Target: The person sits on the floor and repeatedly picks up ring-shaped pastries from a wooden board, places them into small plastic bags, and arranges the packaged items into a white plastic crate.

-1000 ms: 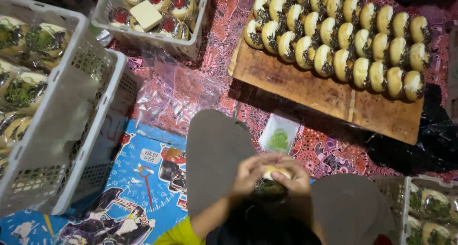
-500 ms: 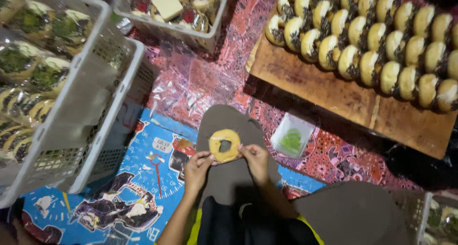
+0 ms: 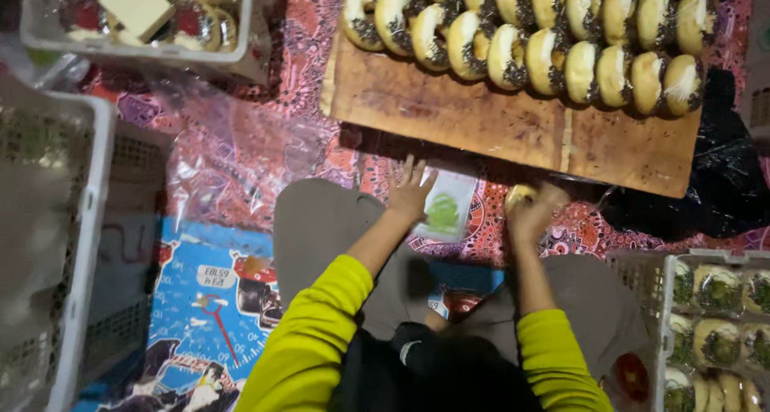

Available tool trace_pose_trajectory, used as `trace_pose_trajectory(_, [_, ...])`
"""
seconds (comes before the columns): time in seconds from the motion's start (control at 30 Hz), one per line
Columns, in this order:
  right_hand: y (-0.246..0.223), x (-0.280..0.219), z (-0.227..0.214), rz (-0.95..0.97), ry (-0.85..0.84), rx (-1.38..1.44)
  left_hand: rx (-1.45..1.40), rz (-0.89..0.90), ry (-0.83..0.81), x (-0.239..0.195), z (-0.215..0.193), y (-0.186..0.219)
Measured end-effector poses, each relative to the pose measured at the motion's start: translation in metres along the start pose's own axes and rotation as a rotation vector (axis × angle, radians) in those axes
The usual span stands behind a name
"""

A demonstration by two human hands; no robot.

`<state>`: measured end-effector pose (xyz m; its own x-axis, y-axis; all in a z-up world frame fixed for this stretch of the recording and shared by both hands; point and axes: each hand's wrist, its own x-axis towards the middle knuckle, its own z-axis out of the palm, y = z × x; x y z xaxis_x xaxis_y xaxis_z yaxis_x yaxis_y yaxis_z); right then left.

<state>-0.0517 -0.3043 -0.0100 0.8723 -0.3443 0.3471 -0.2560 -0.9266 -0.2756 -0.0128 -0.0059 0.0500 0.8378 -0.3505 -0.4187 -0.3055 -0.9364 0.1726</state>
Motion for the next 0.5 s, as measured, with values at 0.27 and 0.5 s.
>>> trace_pose_trajectory(0.27, [-0.161,0.051,0.055,-0.384,-1.044,0.097,0.028,-0.037,-0.097,0.014,0.006,-0.008])
trace_pose_trajectory(0.5, [-0.139,0.049,-0.031,-0.332,-1.103,0.353,-0.535,-0.176,0.557,-0.002,0.026,-0.006])
